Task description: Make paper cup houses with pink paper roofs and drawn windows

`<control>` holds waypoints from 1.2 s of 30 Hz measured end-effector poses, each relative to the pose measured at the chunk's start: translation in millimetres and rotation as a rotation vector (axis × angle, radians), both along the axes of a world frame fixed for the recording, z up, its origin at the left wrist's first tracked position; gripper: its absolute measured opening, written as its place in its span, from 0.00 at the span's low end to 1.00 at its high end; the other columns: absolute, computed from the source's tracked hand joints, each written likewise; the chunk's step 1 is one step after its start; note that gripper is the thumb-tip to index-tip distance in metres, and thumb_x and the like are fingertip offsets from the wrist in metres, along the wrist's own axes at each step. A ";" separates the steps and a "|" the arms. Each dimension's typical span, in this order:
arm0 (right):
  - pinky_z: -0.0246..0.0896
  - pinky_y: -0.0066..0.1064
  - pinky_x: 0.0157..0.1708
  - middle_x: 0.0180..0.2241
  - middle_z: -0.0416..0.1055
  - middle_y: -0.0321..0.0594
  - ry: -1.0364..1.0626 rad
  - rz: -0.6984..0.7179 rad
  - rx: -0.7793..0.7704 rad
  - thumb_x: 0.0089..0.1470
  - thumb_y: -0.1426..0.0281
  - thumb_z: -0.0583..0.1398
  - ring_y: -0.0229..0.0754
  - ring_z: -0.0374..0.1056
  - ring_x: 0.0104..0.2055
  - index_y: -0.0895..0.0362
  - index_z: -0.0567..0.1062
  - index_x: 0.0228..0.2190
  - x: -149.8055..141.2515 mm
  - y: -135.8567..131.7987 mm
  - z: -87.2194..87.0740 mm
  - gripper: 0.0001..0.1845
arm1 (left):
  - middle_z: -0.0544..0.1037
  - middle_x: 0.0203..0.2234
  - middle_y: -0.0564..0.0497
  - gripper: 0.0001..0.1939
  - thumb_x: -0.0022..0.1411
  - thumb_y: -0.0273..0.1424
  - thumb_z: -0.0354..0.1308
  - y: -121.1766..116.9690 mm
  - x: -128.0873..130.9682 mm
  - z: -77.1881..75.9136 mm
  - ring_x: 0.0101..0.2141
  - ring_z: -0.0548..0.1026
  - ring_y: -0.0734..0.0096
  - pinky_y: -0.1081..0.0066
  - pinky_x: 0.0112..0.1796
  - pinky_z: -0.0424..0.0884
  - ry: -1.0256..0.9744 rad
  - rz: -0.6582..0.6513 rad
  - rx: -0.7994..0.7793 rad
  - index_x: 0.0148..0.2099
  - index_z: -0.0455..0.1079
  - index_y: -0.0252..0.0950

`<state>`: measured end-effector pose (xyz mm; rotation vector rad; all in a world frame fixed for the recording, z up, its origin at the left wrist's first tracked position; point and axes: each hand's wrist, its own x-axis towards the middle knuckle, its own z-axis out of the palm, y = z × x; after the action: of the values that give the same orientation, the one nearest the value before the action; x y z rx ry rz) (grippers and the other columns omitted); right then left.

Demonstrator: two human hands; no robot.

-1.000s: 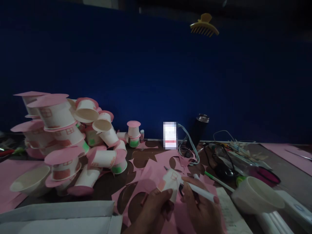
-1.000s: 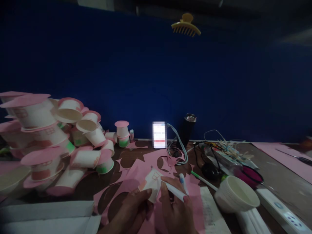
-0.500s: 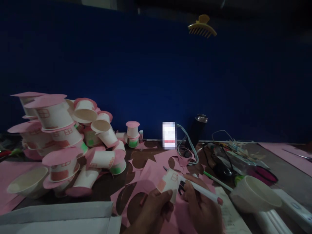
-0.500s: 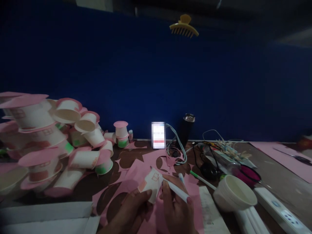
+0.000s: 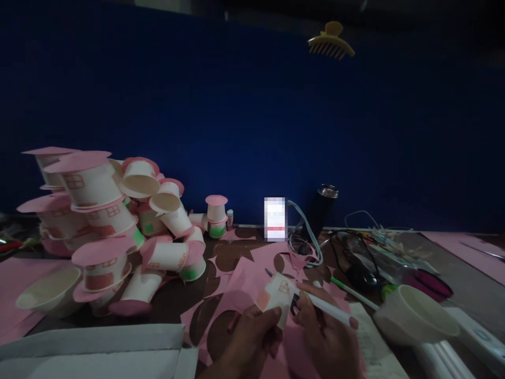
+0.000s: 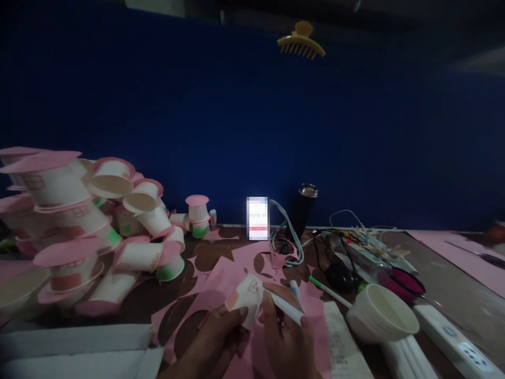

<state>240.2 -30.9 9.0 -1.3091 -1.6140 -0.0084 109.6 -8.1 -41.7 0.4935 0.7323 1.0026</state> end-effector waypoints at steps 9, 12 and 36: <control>0.70 0.26 0.23 0.32 0.78 0.38 0.000 0.032 -0.017 0.62 0.66 0.53 0.37 0.74 0.22 0.54 0.73 0.39 -1.0 -1.6 -0.1 0.10 | 0.71 0.16 0.53 0.18 0.40 0.36 0.72 -1.2 -0.8 5.2 0.16 0.65 0.79 0.77 0.18 0.56 -0.040 0.011 -0.013 0.29 0.73 0.28; 0.68 0.26 0.20 0.31 0.78 0.39 -0.015 0.037 -0.026 0.62 0.66 0.54 0.37 0.74 0.20 0.54 0.73 0.40 -1.0 -1.6 -0.5 0.10 | 0.70 0.15 0.53 0.19 0.38 0.37 0.72 -1.5 -1.2 6.4 0.15 0.64 0.79 0.77 0.17 0.55 -0.030 0.015 -0.024 0.27 0.72 0.29; 0.68 0.24 0.19 0.33 0.78 0.42 -0.002 0.088 -0.057 0.61 0.66 0.54 0.37 0.73 0.21 0.54 0.74 0.38 0.5 0.1 -8.8 0.10 | 0.72 0.16 0.52 0.15 0.42 0.34 0.71 -1.8 -1.8 7.8 0.17 0.66 0.77 0.76 0.20 0.59 -0.056 0.018 -0.021 0.28 0.73 0.29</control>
<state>240.7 -30.8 0.2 -1.2809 -1.6829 0.0907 107.7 -9.9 -33.9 0.4395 0.6976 1.0207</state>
